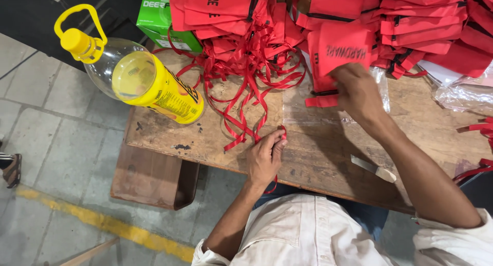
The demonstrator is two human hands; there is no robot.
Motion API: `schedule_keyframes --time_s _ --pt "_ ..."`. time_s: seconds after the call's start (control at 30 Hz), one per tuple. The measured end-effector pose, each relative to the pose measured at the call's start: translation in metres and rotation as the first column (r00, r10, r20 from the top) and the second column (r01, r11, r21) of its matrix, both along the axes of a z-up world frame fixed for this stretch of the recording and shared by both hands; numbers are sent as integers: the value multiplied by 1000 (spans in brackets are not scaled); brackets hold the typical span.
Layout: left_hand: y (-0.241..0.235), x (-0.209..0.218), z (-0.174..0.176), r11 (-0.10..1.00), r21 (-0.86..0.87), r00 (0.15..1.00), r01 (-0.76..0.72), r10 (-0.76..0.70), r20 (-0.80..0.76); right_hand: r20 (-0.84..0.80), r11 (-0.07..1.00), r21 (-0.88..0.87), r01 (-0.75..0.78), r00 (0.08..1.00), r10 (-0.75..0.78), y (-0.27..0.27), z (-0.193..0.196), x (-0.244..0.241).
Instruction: Tying red ribbons onto red fabric pouches labeled 'HARDWARE'.
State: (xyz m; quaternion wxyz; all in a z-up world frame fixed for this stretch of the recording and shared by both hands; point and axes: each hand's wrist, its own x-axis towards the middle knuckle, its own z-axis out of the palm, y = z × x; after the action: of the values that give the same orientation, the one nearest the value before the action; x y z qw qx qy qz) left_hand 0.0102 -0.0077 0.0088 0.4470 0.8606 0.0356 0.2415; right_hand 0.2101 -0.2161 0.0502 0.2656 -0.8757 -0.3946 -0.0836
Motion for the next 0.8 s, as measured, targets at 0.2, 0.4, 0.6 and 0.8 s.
schedule_keyframes --time_s 0.2,0.4,0.6,0.8 --pt "-3 -10 -4 975 -213 997 61 -69 -30 186 997 -5 -79 979 79 -32 31 -40" --pt "-44 -20 20 821 -532 947 207 -305 -102 -126 982 -88 -167 980 155 -72 12 -67" --pt "-82 -8 44 645 -696 857 315 -508 -83 -652 912 282 297 757 -45 -94 6 -136" --pt "-99 6 50 652 -629 825 423 -564 -29 -905 618 425 662 306 295 -84 -12 -185"
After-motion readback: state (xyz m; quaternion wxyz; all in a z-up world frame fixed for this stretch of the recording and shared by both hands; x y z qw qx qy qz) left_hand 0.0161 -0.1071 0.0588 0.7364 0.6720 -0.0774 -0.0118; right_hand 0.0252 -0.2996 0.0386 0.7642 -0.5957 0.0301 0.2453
